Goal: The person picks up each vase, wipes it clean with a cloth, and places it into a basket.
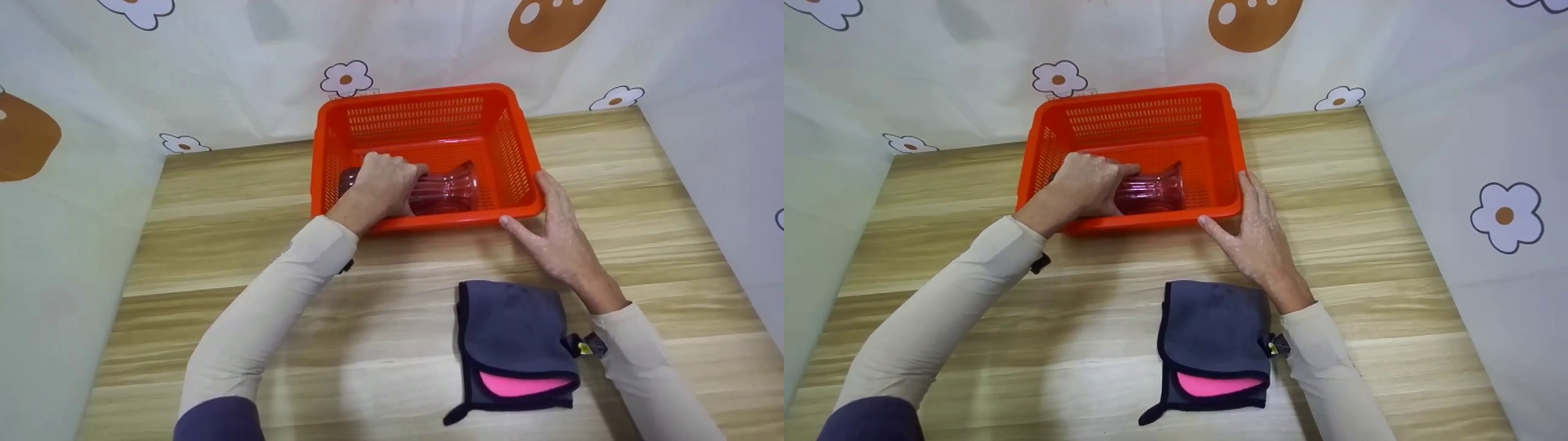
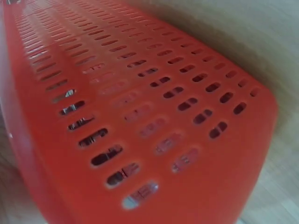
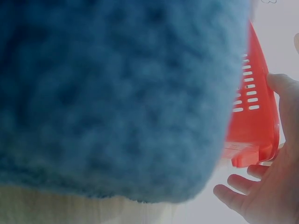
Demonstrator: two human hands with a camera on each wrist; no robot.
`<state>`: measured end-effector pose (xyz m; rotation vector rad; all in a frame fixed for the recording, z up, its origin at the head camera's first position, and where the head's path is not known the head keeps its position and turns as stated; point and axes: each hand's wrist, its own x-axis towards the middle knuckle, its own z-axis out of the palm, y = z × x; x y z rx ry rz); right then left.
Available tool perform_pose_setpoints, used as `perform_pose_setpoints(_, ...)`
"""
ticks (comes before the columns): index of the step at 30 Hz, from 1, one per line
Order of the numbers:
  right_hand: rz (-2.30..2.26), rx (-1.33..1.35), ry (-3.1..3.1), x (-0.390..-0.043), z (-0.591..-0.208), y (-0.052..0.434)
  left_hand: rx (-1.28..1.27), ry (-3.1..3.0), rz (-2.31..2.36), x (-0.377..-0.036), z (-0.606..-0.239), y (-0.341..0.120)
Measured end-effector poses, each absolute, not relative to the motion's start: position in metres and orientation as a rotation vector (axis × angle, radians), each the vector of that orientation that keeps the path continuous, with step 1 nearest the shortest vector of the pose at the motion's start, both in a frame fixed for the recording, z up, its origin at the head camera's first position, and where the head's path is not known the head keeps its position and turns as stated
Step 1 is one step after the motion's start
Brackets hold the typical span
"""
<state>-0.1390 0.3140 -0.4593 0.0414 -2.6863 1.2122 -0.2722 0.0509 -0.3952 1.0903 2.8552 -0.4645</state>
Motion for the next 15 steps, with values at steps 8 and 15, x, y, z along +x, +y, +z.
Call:
perform_pose_setpoints(8, 1.205, 0.065, -2.685, -0.14, -0.46, 0.315, 0.938, 2.66, -0.229, -0.275, -0.386, 0.039)
perform_pose_setpoints(15, 1.212, 0.043, -2.69, -0.139, -0.46, 0.319, 0.934, 2.645, -0.118, -0.273, -0.388, 0.037)
